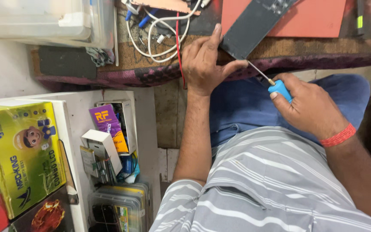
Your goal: The person uses a blue-handled screwdriver to scrape adhesive or residue from the back of a black smartphone and then from a black metal frame. They hold the items in their left hand while working with the tool in their right hand.
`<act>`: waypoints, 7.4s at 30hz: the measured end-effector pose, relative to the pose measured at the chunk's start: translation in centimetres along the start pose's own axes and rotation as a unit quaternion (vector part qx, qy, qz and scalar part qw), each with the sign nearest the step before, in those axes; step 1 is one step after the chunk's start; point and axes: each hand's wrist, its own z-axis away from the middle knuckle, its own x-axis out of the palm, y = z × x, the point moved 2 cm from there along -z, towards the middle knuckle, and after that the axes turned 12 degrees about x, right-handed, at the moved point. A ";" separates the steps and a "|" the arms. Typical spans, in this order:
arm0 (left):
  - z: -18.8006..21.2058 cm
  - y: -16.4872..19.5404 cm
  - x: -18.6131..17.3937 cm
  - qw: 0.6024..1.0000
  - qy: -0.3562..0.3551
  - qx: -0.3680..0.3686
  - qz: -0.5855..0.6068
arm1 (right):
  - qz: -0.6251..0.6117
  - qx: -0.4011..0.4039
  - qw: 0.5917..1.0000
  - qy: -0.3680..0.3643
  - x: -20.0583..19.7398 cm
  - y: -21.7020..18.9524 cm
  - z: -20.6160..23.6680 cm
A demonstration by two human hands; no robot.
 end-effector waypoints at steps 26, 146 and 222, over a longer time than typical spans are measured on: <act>0.2 -0.2 0.5 1.000 -0.012 -0.006 0.004 | 0.023 -0.036 0.998 0.044 -0.1 0.6 -0.7; -0.2 -0.2 0.6 1.000 -0.014 0.011 -0.006 | 0.007 -0.008 1.000 -0.010 0.1 -0.6 -0.7; 0.1 -0.6 0.5 1.000 0.021 0.014 0.019 | 0.055 -0.110 0.989 -0.087 -1.9 0.9 -3.3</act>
